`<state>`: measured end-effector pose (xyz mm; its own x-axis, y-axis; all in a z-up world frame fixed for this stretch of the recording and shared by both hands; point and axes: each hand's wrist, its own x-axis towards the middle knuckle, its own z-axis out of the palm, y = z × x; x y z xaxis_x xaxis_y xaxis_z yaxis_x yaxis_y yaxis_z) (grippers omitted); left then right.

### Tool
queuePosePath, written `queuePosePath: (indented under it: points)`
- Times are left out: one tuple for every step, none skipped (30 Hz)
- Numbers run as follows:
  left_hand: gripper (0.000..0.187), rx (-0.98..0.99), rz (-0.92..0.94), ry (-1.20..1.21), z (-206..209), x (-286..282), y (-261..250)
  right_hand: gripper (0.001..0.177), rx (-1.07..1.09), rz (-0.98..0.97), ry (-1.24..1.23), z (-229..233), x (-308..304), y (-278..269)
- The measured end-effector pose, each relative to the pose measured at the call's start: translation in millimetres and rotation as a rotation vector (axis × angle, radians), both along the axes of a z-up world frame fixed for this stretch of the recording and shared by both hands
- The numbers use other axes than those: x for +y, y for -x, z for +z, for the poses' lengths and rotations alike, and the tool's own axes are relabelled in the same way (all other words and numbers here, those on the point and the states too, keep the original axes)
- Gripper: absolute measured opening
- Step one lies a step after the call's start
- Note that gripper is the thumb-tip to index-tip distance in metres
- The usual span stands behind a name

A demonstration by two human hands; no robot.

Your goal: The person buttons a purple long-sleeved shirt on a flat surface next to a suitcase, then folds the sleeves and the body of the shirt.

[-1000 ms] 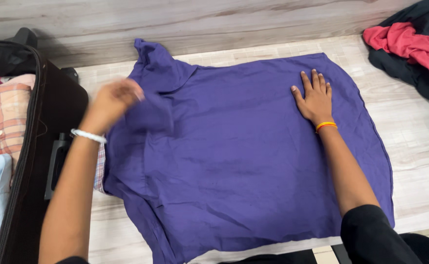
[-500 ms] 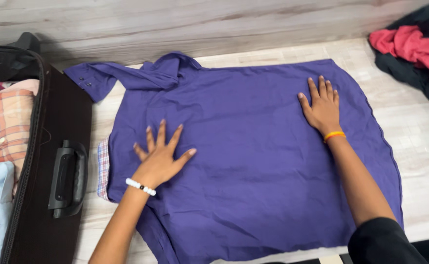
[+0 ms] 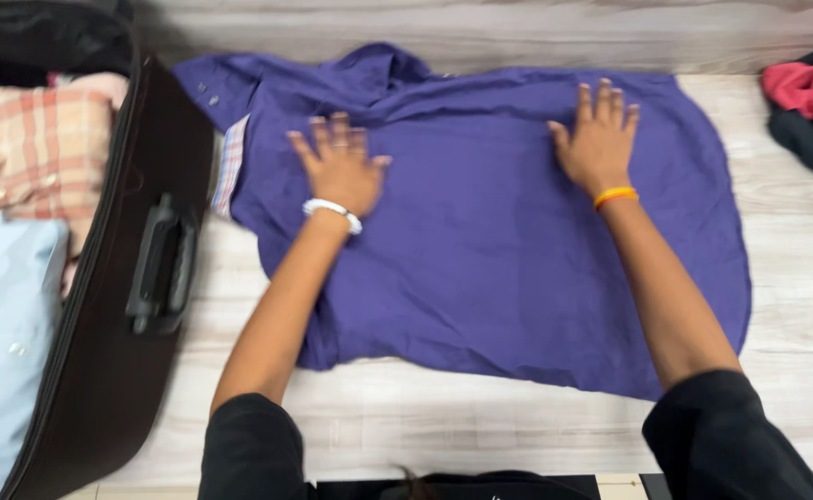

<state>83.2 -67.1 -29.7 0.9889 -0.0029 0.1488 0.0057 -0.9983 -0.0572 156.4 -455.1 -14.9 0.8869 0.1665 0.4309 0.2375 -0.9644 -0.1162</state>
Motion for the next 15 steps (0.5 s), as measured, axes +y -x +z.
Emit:
queuePosePath:
  points:
    - [0.068,-0.046,-0.106,0.139,0.3,-18.0,19.2,0.071,0.022,0.106,-0.042,2.9,23.4,25.6]
    - [0.068,-0.096,-0.217,0.275,1.4,-31.6,44.0,0.072,0.049,0.2,-0.076,4.0,43.6,56.5]
    - [0.069,-0.031,-0.267,0.321,3.1,-39.1,70.4,0.072,0.099,0.279,-0.076,1.0,61.8,93.1]
    - [0.069,0.032,-0.316,0.372,4.1,-43.3,96.9,0.074,0.165,0.32,-0.04,-0.1,69.5,126.1]
    - [0.068,0.001,-0.337,0.369,6.1,-36.0,120.0,0.076,0.23,0.36,-0.004,-3.2,73.8,153.0]
    - [0.067,-0.032,-0.353,0.363,8.9,-19.0,141.3,0.076,0.273,0.339,-0.008,-3.3,64.5,170.1]
    - [0.065,-0.066,-0.369,0.357,11.5,-0.5,157.9,0.076,0.316,0.317,-0.011,-2.9,43.6,180.0]
    - [0.065,-0.044,-0.317,0.398,13.2,18.8,173.7,0.074,0.303,0.234,-0.002,-5.4,17.5,185.4]
    - [0.065,-0.023,-0.264,0.438,14.8,39.2,189.1,0.073,0.29,0.151,0.008,-8.6,-14.6,188.1]
    - [0.065,-0.002,-0.214,0.481,14.6,53.9,205.8,0.07,0.269,0.071,-0.035,-13.3,-49.3,193.0]
    - [0.061,-0.003,-0.109,0.411,13.9,64.2,227.6,0.071,0.277,-0.013,-0.045,-17.0,-84.3,195.7]
    - [0.058,-0.016,-0.009,0.337,14.6,73.3,246.3,0.074,0.255,-0.095,-0.073,-21.5,-113.2,200.4]
    - [0.059,-0.086,0.042,0.421,14.9,77.6,265.7,0.072,0.221,-0.109,-0.066,-22.7,-138.8,201.7]
    - [0.061,-0.154,0.085,0.507,14.4,78.0,282.9,0.071,0.188,-0.13,-0.059,-26.6,-154.0,205.2]
    - [0.063,-0.223,0.129,0.592,13.8,78.0,292.4,0.072,0.191,-0.159,-0.054,-32.6,-154.9,209.2]
